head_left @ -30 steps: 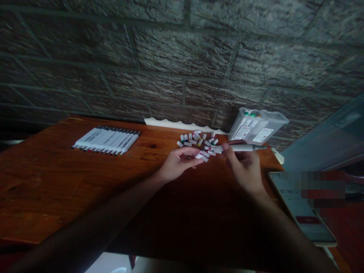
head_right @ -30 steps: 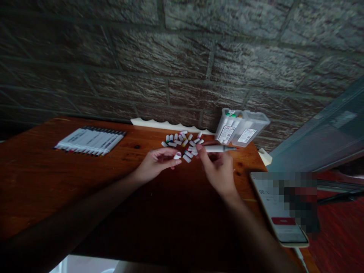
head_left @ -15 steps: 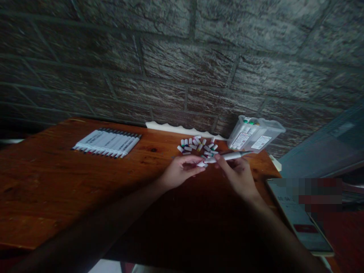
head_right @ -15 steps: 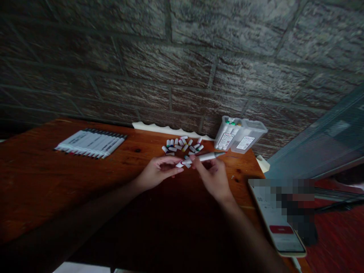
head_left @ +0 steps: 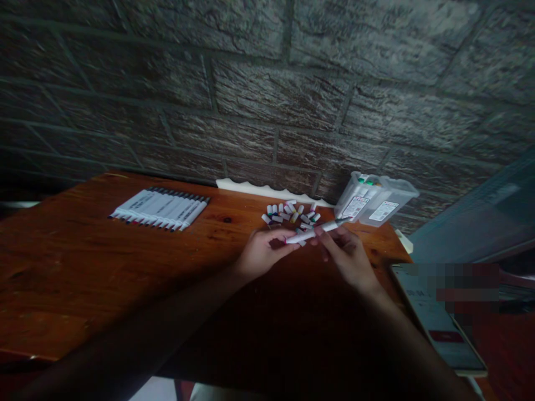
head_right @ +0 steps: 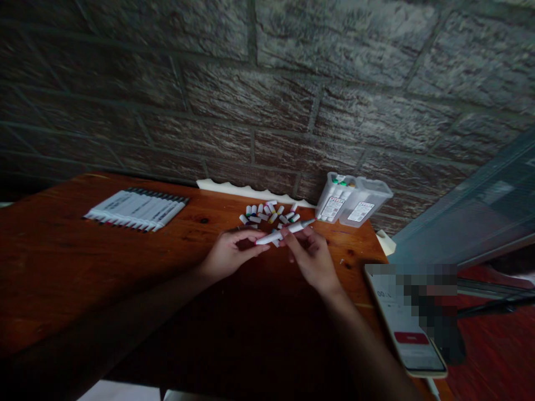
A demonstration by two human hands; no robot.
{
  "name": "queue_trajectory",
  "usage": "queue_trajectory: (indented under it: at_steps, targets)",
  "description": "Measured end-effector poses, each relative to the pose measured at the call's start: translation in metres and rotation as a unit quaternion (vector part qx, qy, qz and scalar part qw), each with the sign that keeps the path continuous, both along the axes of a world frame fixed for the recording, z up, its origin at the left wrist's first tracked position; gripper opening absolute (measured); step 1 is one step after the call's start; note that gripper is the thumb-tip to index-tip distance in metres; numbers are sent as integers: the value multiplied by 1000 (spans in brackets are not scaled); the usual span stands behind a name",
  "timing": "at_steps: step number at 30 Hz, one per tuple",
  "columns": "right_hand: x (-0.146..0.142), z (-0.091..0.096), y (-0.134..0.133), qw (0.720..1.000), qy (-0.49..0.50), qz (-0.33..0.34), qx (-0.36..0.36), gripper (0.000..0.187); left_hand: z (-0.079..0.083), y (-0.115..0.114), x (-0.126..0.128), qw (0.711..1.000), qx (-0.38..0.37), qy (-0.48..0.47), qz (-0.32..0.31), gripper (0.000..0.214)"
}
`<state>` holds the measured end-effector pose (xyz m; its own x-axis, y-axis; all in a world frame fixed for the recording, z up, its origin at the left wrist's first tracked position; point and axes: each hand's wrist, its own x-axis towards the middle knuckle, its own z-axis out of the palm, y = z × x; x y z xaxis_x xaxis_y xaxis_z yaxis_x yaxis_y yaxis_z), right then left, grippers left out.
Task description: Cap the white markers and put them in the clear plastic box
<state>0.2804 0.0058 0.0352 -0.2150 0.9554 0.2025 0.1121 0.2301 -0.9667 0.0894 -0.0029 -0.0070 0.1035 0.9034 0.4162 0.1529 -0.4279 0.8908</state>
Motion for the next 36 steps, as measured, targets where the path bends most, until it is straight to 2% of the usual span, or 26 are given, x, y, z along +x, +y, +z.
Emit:
queue_trajectory:
  at_steps: [3,7,9,13,18,21,25,28,32,36]
  targets:
    - [0,-5,2,1000,-1,1,-23,38,-1,2,-5,998,40,39,30,17]
    - [-2,-10,2,999,15,8,-40,38,-1,1,-8,992,86,87,40,15]
    - [-3,-12,2,999,29,6,-42,38,-3,0,-7,990,91,99,31,17]
    - [-3,-17,6,999,29,-8,-45,37,-6,-1,-3,988,50,142,-26,21]
    - [0,-28,9,998,-41,-32,32,32,-8,-1,-1,981,35,189,-29,20]
    - [0,-31,6,994,-62,-17,86,24,-7,-2,0,980,37,190,-41,17]
    - [-4,-30,-1,996,-28,21,82,28,-9,-3,0,978,33,196,-66,20]
    - [-4,-30,-3,996,-50,34,62,29,-12,-3,-1,974,27,210,-76,21]
    - [1,-31,1,989,-90,26,113,26,-15,-1,-3,972,47,218,-77,22]
    - [7,-32,5,970,-180,-2,161,28,-15,-1,-4,969,63,234,-50,19]
